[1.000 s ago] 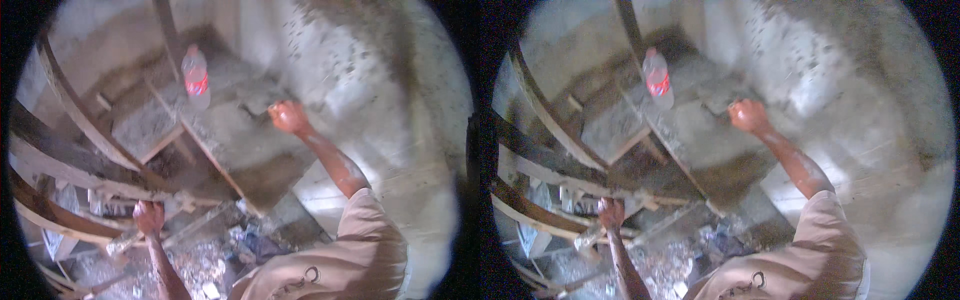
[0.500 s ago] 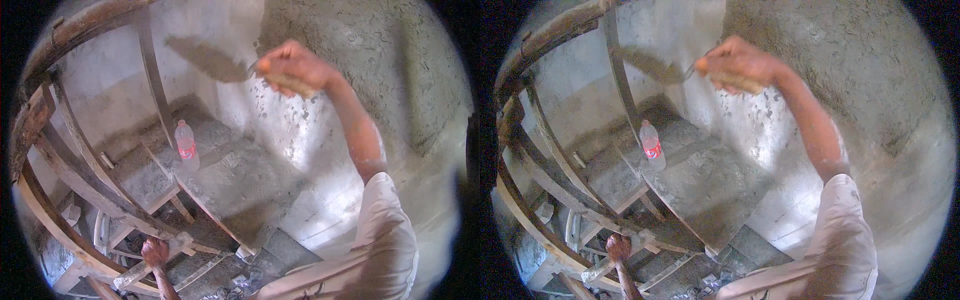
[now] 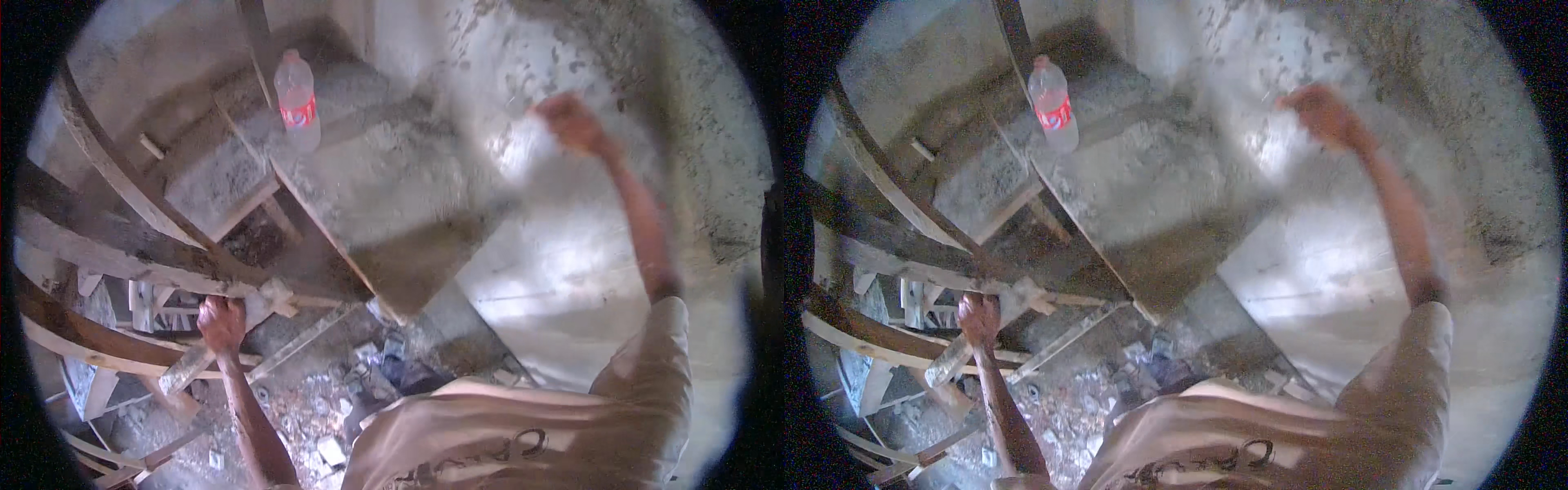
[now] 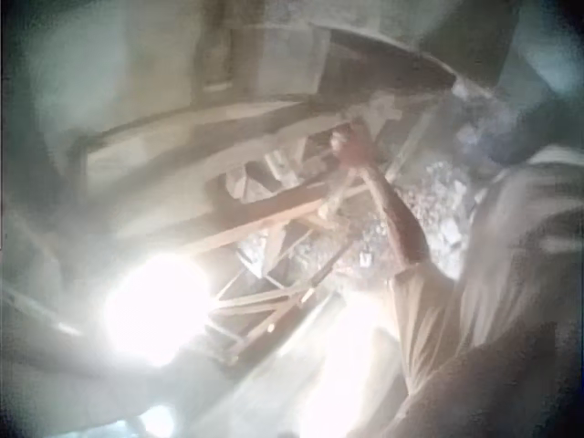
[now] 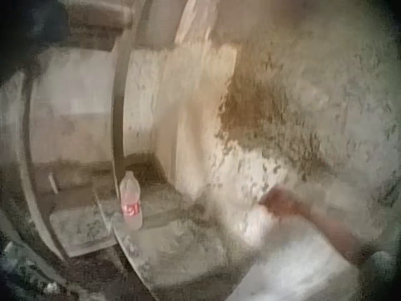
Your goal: The person applies wet cement to a wall using a trowel and smooths it with a straightedge. They repeatedly scoop cement from a wooden board, spread it on the wall, and level the surface. A plastic bottle is used to add water to the mix during the process.
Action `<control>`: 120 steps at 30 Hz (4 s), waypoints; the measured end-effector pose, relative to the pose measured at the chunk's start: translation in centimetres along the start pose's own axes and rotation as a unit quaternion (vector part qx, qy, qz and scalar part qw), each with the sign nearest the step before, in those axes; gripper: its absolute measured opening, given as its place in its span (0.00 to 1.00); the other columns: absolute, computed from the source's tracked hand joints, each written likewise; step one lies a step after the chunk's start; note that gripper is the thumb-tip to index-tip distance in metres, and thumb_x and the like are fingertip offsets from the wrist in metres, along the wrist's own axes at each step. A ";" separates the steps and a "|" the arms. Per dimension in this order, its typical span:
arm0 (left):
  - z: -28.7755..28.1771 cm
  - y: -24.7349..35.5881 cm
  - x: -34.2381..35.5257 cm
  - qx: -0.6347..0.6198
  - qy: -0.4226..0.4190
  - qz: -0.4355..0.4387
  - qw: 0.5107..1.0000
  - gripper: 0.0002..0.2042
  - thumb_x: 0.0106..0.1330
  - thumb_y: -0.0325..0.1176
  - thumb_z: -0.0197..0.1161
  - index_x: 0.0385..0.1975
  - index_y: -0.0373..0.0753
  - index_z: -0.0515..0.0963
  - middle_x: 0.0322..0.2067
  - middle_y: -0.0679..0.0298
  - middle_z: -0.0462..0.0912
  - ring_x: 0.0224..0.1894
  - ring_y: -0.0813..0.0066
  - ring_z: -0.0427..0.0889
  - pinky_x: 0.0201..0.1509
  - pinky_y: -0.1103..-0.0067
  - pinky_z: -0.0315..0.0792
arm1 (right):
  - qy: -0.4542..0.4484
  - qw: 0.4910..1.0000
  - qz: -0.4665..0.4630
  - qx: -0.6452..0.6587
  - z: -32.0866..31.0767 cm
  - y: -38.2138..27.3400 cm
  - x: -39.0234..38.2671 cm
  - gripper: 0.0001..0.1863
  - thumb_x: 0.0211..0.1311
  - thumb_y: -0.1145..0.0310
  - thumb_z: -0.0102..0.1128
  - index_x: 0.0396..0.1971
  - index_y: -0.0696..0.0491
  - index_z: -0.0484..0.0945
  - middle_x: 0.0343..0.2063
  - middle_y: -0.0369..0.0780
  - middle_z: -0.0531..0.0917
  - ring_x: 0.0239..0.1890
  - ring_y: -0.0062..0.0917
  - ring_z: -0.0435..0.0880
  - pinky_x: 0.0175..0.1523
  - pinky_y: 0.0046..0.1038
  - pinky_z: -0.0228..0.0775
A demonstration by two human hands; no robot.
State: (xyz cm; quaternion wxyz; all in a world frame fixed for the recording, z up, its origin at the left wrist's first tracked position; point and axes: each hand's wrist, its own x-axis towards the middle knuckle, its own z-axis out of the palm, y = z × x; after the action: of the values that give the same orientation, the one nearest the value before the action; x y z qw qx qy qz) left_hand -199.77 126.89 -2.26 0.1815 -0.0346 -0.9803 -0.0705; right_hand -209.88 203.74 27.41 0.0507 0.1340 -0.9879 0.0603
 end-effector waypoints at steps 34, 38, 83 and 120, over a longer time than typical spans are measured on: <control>0.0 -1.0 -0.9 -0.004 0.073 -0.083 0.994 0.14 0.57 0.44 0.63 0.35 0.40 0.77 0.32 0.53 0.81 0.37 0.49 0.83 0.43 0.54 0.76 | 0.043 0.905 -0.062 0.419 -25.0 -28.0 8.3 0.21 0.74 0.48 0.65 0.34 0.54 0.85 0.17 0.35 0.80 0.17 0.17 0.76 0.23 0.21 0.70; 0.8 -2.3 -2.5 -0.015 0.047 -0.063 0.997 0.16 0.55 0.45 0.66 0.34 0.40 0.76 0.31 0.55 0.80 0.38 0.51 0.83 0.43 0.55 0.76 | 0.319 0.904 0.130 0.254 -35.6 -18.2 12.1 0.31 0.71 0.39 0.61 0.52 0.54 0.74 0.37 0.41 0.75 0.35 0.26 0.73 0.38 0.32 0.67; -2.0 -1.8 -0.6 0.011 0.023 -0.128 0.991 0.17 0.62 0.47 0.66 0.32 0.37 0.82 0.31 0.49 0.86 0.40 0.48 0.86 0.46 0.56 0.80 | -0.004 0.954 -0.060 0.292 -20.0 -32.2 3.2 0.19 0.72 0.52 0.66 0.31 0.55 0.85 0.21 0.36 0.82 0.21 0.19 0.81 0.25 0.31 0.74; -1.6 -3.4 -2.9 0.042 0.014 -0.026 0.999 0.24 0.71 0.52 0.54 0.45 0.32 0.75 0.37 0.44 0.81 0.41 0.38 0.80 0.44 0.48 0.73 | 0.041 0.987 0.151 0.030 26.3 -20.5 11.3 0.18 0.68 0.57 0.60 0.32 0.59 0.85 0.32 0.53 0.88 0.36 0.53 0.88 0.43 0.50 0.80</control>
State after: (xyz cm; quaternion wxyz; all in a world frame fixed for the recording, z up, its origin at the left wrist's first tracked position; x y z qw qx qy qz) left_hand -196.78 123.21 -2.22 0.1949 -0.0008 -0.9802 -0.0345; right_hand -217.35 177.68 4.96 0.0770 -0.0181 -0.9916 0.1026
